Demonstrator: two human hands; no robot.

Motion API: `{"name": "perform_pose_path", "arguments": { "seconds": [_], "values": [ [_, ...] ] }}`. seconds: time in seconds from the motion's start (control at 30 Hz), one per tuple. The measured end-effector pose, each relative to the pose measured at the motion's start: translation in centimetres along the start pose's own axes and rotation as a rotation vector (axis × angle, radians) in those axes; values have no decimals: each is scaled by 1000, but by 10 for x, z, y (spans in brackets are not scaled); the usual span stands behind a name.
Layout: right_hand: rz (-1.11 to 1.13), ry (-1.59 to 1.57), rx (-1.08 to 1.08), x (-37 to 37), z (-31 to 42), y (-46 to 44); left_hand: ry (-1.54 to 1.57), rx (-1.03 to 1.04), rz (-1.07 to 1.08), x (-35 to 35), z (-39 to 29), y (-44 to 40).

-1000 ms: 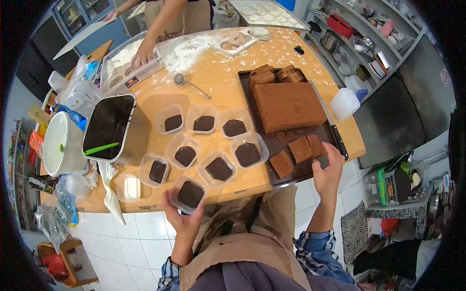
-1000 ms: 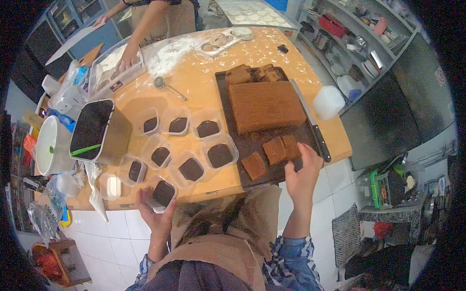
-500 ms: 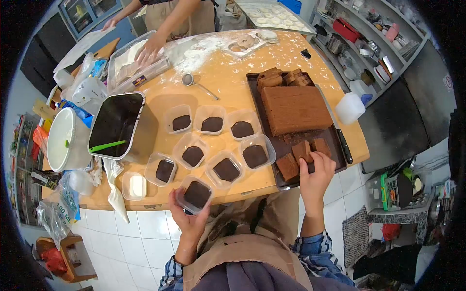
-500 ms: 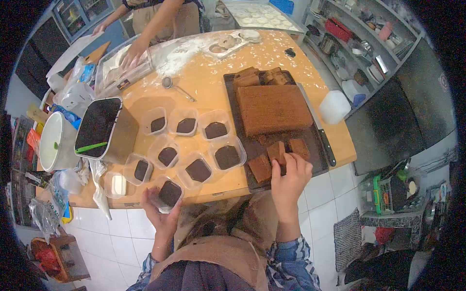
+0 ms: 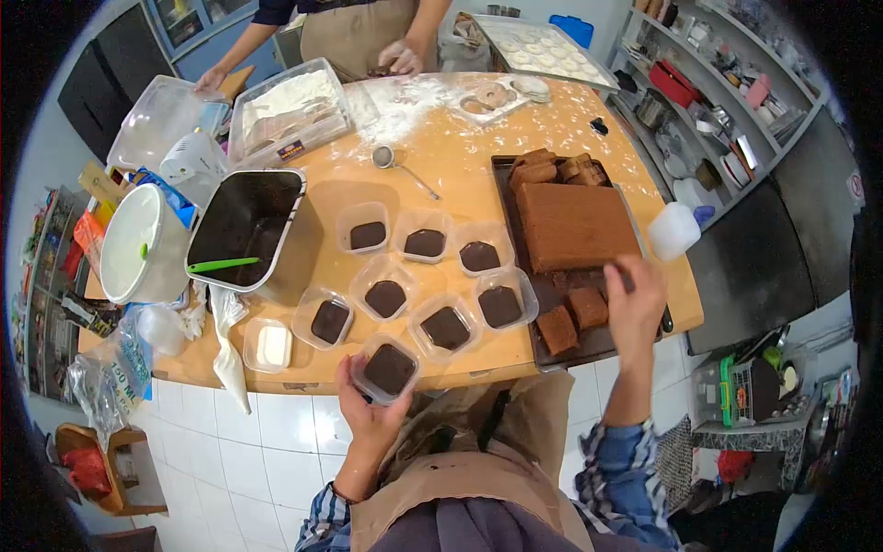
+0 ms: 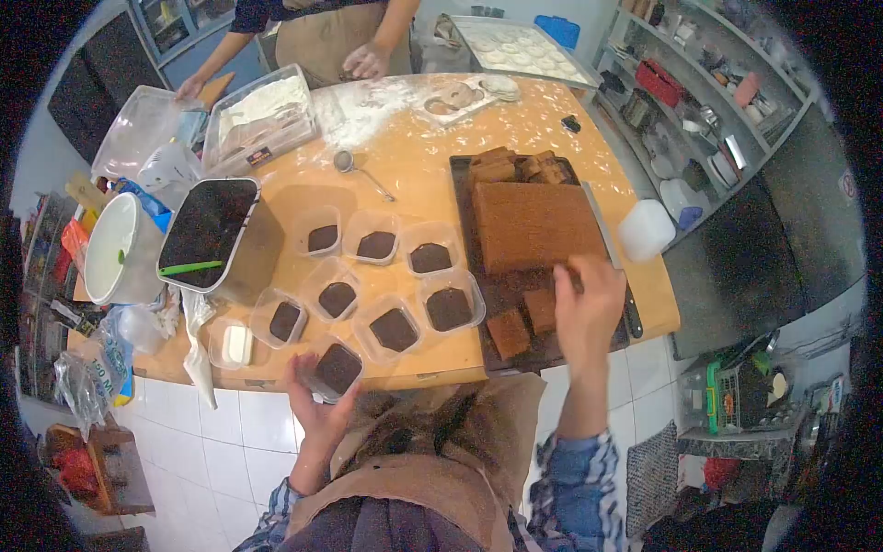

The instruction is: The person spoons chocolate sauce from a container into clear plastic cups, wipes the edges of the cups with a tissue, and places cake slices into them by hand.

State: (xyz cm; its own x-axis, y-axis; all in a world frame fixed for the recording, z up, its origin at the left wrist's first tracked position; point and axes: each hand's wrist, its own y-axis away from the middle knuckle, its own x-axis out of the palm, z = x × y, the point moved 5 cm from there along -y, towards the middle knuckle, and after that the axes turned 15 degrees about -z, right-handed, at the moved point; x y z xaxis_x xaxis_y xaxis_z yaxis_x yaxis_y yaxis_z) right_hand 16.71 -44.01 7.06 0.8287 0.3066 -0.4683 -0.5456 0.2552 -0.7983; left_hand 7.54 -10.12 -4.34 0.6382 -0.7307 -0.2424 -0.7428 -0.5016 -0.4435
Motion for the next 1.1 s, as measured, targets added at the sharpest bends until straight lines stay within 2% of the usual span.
{"name": "perform_pose_path", "arguments": {
  "seconds": [0.13, 0.2, 0.27, 0.37, 0.47, 0.57, 0.63, 0.7, 0.8, 0.97, 1.07, 1.1],
  "values": [
    [222, -7, -143, 55, 8, -73, -18, 49, 3, -2, -2, -2],
    [459, -38, -111, 102, 3, -99, 4, 44, -3, -3, -3, -2],
    [654, -14, 42, 152, -7, -110, -3, 65, 4, -3, -6, -4],
    [584, 9, -48, 207, -13, -117, -20, 85, 5, -3, -1, -2],
    [681, 85, -87, 231, 3, -117, -69, 96, 46, -4, 6, -1],
    [797, 166, -59, 248, 4, -117, 36, 63, 61, -5, 12, 0],
    [821, 227, -72, 256, 0, -117, -47, 74, 72, -6, 5, -4],
    [834, 253, -95, 259, -5, -117, -51, 35, 79, -3, 16, 1],
    [814, 226, -121, 259, -6, -121, -125, 104, 111, -6, 9, -2],
    [789, 169, -100, 257, -8, -124, -56, 117, 2, -5, 12, -1],
    [892, 215, -77, 249, -4, -129, -66, 143, 6, -5, 6, -4],
    [822, 157, -75, 245, -5, -130, -73, 150, 9, -6, 5, -5]
  ]
}}
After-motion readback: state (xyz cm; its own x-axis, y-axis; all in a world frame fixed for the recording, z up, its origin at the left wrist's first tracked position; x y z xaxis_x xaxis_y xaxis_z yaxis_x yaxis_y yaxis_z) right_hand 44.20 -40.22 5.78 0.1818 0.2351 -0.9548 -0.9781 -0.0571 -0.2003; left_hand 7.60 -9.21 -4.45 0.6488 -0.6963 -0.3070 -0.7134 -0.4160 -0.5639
